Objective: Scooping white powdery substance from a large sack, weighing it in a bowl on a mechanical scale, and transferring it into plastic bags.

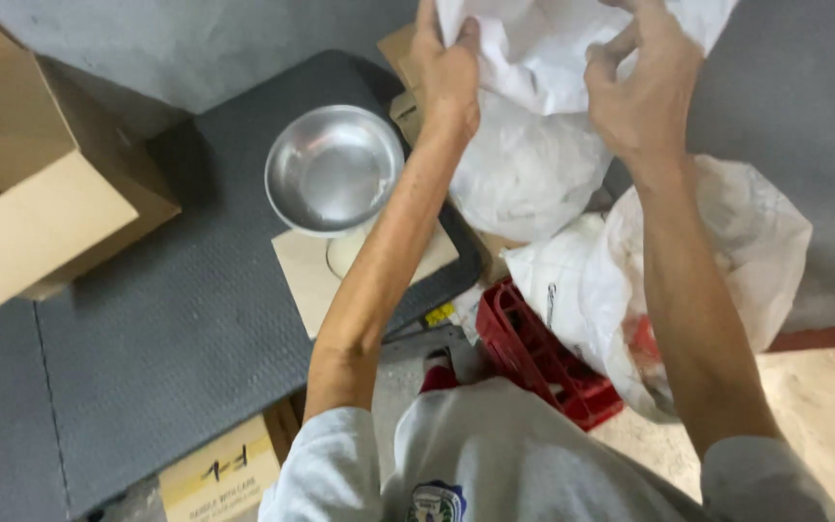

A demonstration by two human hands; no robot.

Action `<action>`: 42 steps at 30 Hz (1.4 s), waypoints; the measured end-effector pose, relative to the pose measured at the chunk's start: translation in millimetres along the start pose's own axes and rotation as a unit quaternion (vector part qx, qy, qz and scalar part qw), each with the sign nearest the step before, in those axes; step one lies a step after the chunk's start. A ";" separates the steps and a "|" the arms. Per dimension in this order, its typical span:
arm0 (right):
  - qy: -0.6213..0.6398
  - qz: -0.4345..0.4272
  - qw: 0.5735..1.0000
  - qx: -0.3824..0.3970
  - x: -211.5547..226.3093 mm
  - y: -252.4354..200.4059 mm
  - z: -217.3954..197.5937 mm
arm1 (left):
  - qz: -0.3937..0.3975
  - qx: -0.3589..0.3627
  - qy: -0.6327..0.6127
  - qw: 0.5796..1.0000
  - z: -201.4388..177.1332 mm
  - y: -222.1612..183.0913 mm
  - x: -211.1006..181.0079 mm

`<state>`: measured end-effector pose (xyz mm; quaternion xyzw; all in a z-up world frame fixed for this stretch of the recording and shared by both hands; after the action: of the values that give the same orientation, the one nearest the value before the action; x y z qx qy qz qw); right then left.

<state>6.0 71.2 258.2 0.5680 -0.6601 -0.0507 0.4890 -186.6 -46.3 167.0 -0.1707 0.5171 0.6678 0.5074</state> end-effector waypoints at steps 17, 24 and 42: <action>-0.266 0.121 0.933 0.210 -77.3 -52.0 209.0 | -0.213 -0.088 -0.123 0.965 -23.8 155.9 44.9; -0.221 0.400 0.871 0.180 -180.1 -57.2 159.2 | -0.376 -0.050 -0.178 0.908 -18.1 162.1 106.2; -0.197 0.251 0.948 -0.025 -157.9 -80.2 129.3 | -0.467 -0.077 -0.029 0.880 -25.4 166.1 201.9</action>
<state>-48.2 106.2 48.6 0.3505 -0.8627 -0.0541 0.3606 -422.2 41.3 90.6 -0.4114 0.3094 0.3958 0.7605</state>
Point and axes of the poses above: each hand's wrist, its own y-axis towards the middle knuckle, its own z-axis out of the palm, x = y × z, the point moved 2 cm from there along y, towards the middle knuckle, and after that the axes turned 3 degrees about z, right-handed, at the moved point
